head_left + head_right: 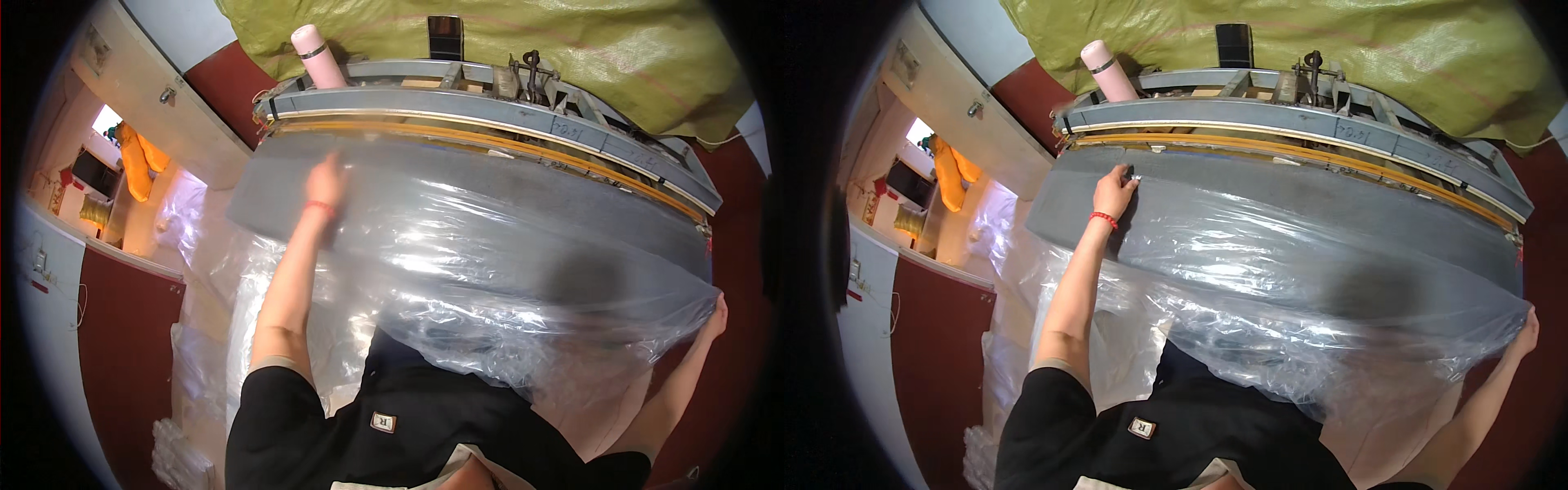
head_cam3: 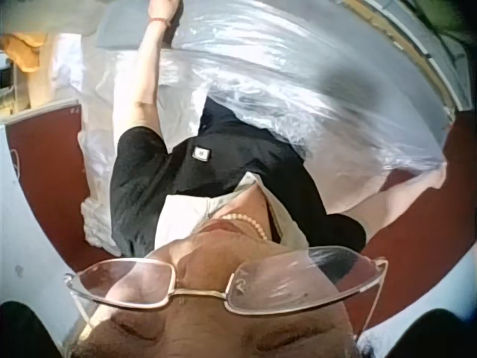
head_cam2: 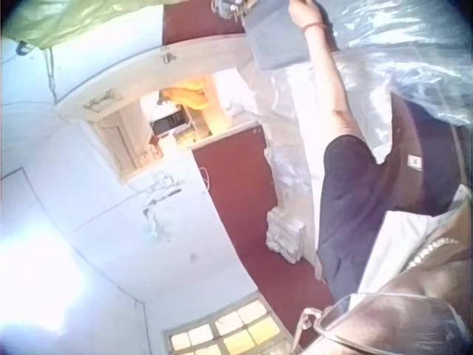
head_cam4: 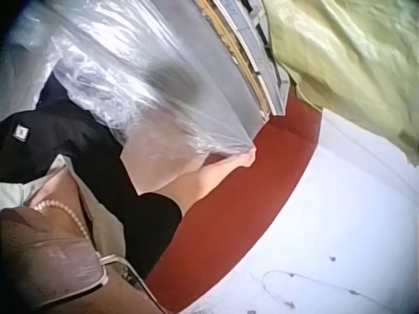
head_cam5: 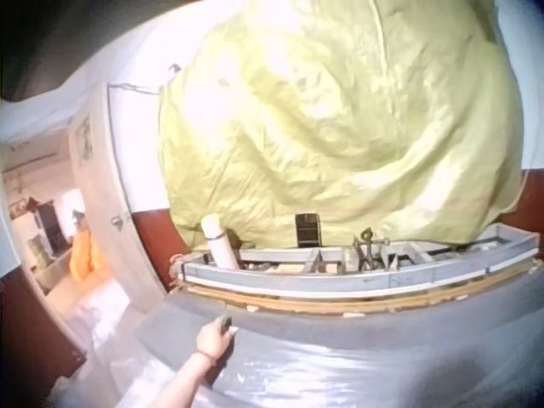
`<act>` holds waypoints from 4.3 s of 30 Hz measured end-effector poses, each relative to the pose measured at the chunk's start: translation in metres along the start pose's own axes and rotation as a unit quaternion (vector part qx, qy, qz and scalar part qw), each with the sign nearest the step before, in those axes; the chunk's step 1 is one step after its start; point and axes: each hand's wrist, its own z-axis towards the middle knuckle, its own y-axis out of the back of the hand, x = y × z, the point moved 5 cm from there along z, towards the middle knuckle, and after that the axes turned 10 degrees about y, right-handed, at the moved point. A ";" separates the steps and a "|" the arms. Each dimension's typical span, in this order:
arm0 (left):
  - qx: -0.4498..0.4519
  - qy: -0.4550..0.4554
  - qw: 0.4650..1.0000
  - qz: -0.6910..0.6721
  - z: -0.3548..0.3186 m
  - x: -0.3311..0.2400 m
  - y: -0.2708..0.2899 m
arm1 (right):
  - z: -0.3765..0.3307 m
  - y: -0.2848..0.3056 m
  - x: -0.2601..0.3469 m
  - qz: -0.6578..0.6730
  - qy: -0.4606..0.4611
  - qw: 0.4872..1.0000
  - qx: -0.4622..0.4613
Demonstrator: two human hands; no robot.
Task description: Manually aligning and preparing large plastic sheets on a workspace for packaging or heat sealing.
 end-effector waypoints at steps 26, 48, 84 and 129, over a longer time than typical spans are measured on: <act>-0.047 0.179 0.882 -0.434 0.147 0.123 -0.088 | -0.005 -0.215 0.020 -0.170 0.154 0.971 -0.076; 0.075 -0.100 0.991 -0.055 0.046 -0.008 0.008 | -0.029 -0.090 0.114 -0.258 0.228 0.939 -0.001; -0.027 -0.391 0.897 -0.204 -0.090 -0.236 0.121 | -0.438 -0.415 0.328 0.366 -0.128 0.671 0.632; 0.284 -0.311 0.907 0.010 -0.089 -0.094 0.111 | -0.061 -0.069 0.060 -0.592 0.101 0.796 0.069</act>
